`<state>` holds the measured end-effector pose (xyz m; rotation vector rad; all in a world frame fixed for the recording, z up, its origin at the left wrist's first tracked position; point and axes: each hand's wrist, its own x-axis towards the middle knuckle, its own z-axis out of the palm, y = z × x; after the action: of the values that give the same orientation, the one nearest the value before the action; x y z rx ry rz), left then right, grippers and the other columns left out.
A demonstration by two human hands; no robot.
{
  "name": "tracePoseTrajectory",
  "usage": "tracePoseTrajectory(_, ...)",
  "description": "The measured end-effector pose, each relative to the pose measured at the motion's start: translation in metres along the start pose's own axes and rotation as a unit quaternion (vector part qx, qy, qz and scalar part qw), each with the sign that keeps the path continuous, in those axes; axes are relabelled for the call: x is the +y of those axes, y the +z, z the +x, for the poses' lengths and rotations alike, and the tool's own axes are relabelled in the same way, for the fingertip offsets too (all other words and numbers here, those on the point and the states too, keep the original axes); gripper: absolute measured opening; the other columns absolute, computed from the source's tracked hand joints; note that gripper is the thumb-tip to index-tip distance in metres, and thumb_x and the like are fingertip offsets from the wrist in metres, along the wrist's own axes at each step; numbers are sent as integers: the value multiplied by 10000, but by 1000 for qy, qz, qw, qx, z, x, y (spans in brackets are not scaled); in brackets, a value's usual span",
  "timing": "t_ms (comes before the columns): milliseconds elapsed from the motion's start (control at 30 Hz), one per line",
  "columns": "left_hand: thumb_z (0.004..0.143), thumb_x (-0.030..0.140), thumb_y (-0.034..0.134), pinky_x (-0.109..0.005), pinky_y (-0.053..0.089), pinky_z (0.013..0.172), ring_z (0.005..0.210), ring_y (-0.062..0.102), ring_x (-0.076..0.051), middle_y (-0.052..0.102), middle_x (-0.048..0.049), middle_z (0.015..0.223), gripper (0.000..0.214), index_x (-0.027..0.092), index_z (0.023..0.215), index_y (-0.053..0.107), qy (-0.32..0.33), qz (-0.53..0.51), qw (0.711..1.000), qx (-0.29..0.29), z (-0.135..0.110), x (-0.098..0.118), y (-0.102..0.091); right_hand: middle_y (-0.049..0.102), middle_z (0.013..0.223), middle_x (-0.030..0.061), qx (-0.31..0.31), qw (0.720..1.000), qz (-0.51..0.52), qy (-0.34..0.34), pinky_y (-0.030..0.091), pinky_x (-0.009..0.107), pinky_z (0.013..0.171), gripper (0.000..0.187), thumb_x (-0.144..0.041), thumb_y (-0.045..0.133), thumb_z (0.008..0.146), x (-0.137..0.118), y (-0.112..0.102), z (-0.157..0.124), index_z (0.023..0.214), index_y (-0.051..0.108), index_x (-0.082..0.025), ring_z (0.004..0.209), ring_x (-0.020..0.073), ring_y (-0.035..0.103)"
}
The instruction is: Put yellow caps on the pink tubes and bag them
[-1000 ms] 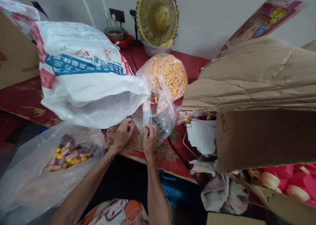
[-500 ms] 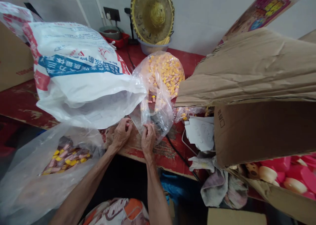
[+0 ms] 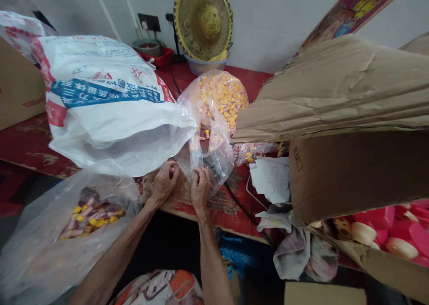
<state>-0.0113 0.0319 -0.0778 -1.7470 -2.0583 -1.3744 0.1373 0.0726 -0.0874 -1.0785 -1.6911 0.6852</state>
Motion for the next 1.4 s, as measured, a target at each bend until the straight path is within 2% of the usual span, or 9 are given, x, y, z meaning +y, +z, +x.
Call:
tracePoseTrajectory(567, 1003, 209, 516, -276, 487, 745, 776, 605, -151, 617, -16, 887, 102, 214, 1051, 606, -27, -5, 1000, -2, -1, 1, 1, 688, 1045, 71, 1, 1000, -2, -3, 503, 343, 996, 275, -185, 428, 1021, 0, 0, 0, 1029, 701, -211, 1062, 206, 633)
tracePoseTrajectory(1400, 1000, 203, 520, -276, 490, 732, 759, 599, -151, 604, -11, 860, 100, 210, 1053, 604, -30, -5, 1000, -2, 0, 2, 0, 687, 1047, 73, 0, 1000, 5, 1, 506, 355, 1009, 274, -168, 429, 1004, -2, -1, 1, 1027, 698, -210, 1064, 210, 638)
